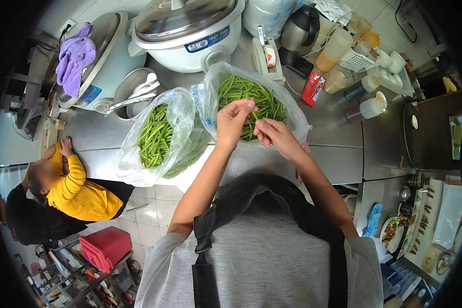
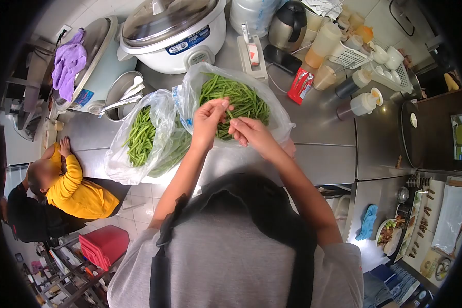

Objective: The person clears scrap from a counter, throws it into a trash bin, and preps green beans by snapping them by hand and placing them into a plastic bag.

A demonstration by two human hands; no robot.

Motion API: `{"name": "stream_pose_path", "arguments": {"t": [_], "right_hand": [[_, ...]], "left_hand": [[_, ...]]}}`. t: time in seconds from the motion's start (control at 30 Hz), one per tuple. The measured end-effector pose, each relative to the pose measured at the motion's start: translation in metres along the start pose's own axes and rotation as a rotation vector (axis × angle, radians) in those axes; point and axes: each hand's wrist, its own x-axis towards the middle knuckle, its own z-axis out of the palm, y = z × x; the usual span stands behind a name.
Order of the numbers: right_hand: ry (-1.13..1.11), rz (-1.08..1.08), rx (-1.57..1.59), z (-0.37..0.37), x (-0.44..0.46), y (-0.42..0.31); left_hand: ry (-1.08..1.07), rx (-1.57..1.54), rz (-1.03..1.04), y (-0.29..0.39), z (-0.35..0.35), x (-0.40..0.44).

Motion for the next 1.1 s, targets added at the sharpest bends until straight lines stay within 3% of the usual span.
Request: {"name": "stream_pose_path", "arguments": {"t": [0.2, 0.3, 0.37, 0.4, 0.53, 0.63, 0.67, 0.77, 0.9, 0.97, 1.1], "right_hand": [[0.007, 0.026, 0.742, 0.003, 0.014, 0.011], [0.212, 0.049, 0.883, 0.008, 0.027, 0.015], [0.304, 0.055, 0.771, 0.002, 0.037, 0.01], [0.345, 0.061, 0.714, 0.0, 0.043, 0.006], [0.235, -0.125, -0.265, -0.017, 0.079, -0.008], [0.125, -0.526, -1.025, -0.023, 0.106, -0.016], [0.077, -0.528, -1.225, -0.024, 0.112, -0.017], [-0.046, -0.5, -1.359, -0.031, 0.119, -0.024], [0.006, -0.528, -1.276, -0.021, 0.087, -0.045], [0.073, -0.551, -1.227, -0.019, 0.069, -0.05], [0.15, -0.402, -1.179, -0.025, 0.036, -0.062]], "left_hand": [[-0.001, -0.104, 0.192, -0.017, -0.01, -0.02], [0.062, 0.005, 0.337, -0.014, -0.014, -0.031], [0.1, 0.262, 0.459, -0.004, -0.023, -0.034], [0.126, 0.242, 0.444, 0.001, -0.024, -0.035], [0.214, 0.186, 0.372, 0.005, -0.039, -0.023], [0.213, 0.475, 0.359, 0.006, -0.048, -0.014], [0.206, 0.471, 0.367, 0.006, -0.045, -0.008], [0.192, 0.835, 0.358, 0.014, -0.038, 0.0], [0.067, 1.038, 0.519, 0.006, -0.035, 0.014], [0.024, 1.036, 0.475, 0.011, -0.027, 0.018], [-0.059, 1.069, 0.544, 0.015, -0.018, 0.025]]}}
